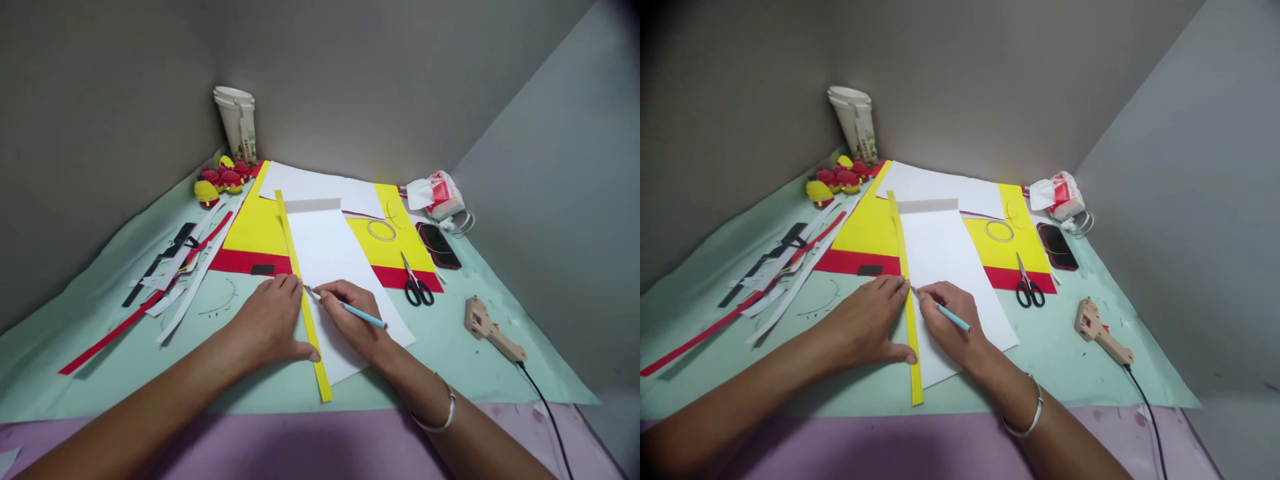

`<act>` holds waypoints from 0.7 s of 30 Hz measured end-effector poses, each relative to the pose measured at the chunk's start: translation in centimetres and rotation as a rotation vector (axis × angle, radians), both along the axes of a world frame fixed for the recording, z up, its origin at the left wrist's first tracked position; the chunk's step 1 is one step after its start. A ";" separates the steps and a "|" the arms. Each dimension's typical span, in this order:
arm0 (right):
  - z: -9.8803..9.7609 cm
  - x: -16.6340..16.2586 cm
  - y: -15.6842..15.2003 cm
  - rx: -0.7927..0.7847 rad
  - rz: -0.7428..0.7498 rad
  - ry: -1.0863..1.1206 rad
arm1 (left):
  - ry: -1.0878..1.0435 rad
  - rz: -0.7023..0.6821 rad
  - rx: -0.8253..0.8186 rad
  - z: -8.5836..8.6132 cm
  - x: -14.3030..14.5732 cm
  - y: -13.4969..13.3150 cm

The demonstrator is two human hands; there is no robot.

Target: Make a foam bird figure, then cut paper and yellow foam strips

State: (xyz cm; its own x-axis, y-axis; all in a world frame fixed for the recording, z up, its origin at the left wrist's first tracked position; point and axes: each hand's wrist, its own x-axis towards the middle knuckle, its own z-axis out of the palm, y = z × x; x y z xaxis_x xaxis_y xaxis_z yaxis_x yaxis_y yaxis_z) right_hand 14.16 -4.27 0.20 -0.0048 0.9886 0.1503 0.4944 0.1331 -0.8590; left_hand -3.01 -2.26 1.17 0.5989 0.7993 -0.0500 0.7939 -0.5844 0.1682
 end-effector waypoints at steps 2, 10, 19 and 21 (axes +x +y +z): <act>0.0 0.1 -0.3 0.000 0.003 -0.011 | -0.005 0.002 -0.002 0.0 0.0 0.0; 0.9 0.4 -1.8 -0.039 0.027 -0.026 | -0.019 0.007 -0.031 0.0 0.0 0.0; 1.6 0.8 -3.6 -0.098 0.022 -0.055 | -0.052 0.003 -0.024 -0.4 -0.1 0.1; 1.7 0.9 -4.0 -0.100 0.030 -0.058 | -0.046 0.000 -0.023 -0.4 -0.1 0.1</act>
